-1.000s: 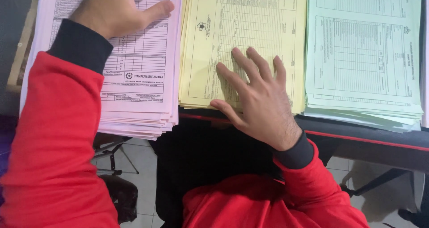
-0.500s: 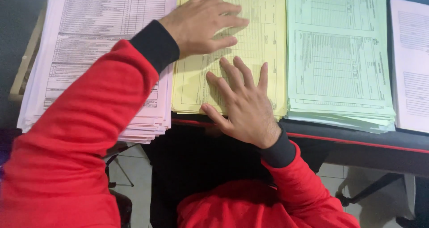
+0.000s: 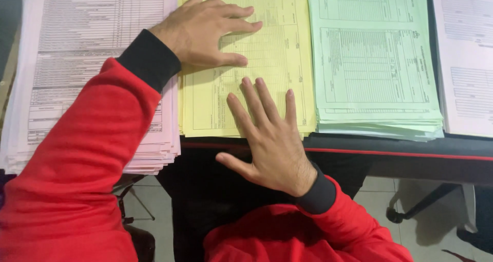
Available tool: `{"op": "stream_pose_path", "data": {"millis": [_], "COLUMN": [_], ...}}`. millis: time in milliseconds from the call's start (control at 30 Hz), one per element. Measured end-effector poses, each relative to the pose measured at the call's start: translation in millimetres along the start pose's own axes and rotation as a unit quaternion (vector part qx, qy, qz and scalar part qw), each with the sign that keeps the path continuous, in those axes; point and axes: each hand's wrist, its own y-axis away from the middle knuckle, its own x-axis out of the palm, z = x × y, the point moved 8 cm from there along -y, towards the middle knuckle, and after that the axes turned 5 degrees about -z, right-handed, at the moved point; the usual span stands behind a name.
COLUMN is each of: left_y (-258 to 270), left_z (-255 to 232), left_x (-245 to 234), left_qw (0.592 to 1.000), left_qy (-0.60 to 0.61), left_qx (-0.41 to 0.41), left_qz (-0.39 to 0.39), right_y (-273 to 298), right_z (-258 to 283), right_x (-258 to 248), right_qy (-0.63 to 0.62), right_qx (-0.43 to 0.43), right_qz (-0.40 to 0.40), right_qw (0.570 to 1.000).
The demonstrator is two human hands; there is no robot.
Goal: Sort and organize different colored paper forms into separate stacks on a desk.
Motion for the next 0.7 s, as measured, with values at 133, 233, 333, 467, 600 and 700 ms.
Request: {"op": "stream_pose_path", "data": {"millis": [133,233,333,467,600,700], "left_y": [-2,-3,-2,-5,-10,-11], "left_z": [-2,-2,-6,-7,-9,-3], "left_x": [-1,2,-1,1,-6,-4], "left_qw": [1.0,1.0,1.0,0.996,0.997,0.996], "left_qy": [-0.013,-0.011,-0.004,-0.042,-0.02,-0.014], "left_qx": [0.003,0.007,0.006,0.067,0.056,0.068], "left_qz": [0.0,-0.003,-0.007,-0.028,-0.04,-0.063], "right_y": [25,49,85,151,189,194], "right_z": [3,-28,-116,-202,-256,-268], "right_x": [-16,-52,-88,-105,-96,-88], "right_qy": [-0.114,-0.387,-0.341,-0.006,0.081,0.049], "right_qx": [-0.057,-0.108,0.134,0.157,0.285,0.34], "right_qz": [0.038,0.047,-0.151,-0.27,-0.238,-0.213], "right_qw": [0.991,0.915,0.918,0.95,0.925,0.915]}}
